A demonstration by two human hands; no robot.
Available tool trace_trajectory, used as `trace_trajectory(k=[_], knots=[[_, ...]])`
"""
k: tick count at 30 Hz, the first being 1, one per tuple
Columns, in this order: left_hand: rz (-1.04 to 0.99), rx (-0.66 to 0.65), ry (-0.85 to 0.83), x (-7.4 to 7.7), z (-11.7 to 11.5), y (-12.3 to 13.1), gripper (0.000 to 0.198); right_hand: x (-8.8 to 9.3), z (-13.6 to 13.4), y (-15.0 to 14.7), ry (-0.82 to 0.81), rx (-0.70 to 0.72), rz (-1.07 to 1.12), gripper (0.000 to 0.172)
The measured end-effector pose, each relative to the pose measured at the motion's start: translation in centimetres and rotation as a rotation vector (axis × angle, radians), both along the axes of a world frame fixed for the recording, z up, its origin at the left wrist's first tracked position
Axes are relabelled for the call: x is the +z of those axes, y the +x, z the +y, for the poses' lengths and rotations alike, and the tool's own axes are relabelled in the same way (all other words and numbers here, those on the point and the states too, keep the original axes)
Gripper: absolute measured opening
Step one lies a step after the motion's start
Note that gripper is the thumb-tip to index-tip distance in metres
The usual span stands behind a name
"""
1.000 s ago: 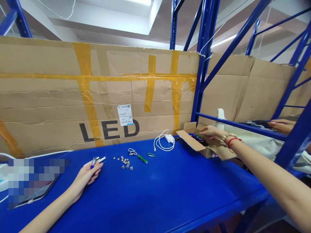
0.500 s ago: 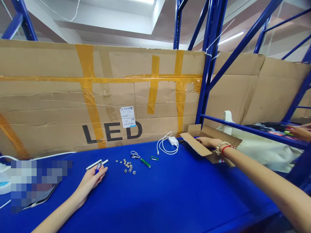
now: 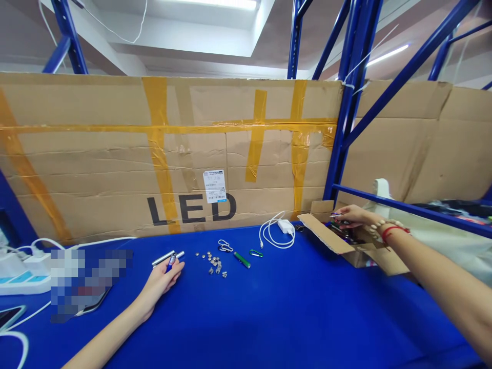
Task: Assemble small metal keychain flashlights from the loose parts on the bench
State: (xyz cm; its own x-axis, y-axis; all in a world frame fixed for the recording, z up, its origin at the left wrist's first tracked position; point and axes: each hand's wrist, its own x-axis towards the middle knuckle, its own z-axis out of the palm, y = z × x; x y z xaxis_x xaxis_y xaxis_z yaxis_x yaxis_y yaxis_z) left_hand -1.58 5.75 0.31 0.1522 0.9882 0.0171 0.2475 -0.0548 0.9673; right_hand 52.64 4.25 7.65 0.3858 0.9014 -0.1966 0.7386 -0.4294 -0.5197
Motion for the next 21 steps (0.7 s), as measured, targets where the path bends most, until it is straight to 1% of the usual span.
trace_trajectory(k=[5, 11, 16, 18, 21], knots=[[0.003, 0.002, -0.004, 0.0, 0.1, -0.2, 0.045, 0.7, -0.8, -0.4, -0.046, -0.042, 0.007, 0.030], [0.022, 0.001, -0.003, 0.0, 0.1, -0.1, 0.047, 1.0, -1.4, -0.3, -0.091, -0.040, -0.080, 0.027], [0.040, 0.042, -0.011, 0.1, -0.1, 0.3, 0.048, 0.9, -1.1, 0.2, -0.113, -0.054, -0.157, 0.027], [0.044, 0.046, -0.015, 0.2, -0.1, 0.5, 0.049, 0.7, -0.9, 0.2, -0.135, -0.063, -0.164, 0.027], [0.047, 0.094, -0.003, 0.1, -0.2, 0.7, 0.050, 0.4, -0.5, 0.0, -0.152, -0.072, -0.160, 0.027]])
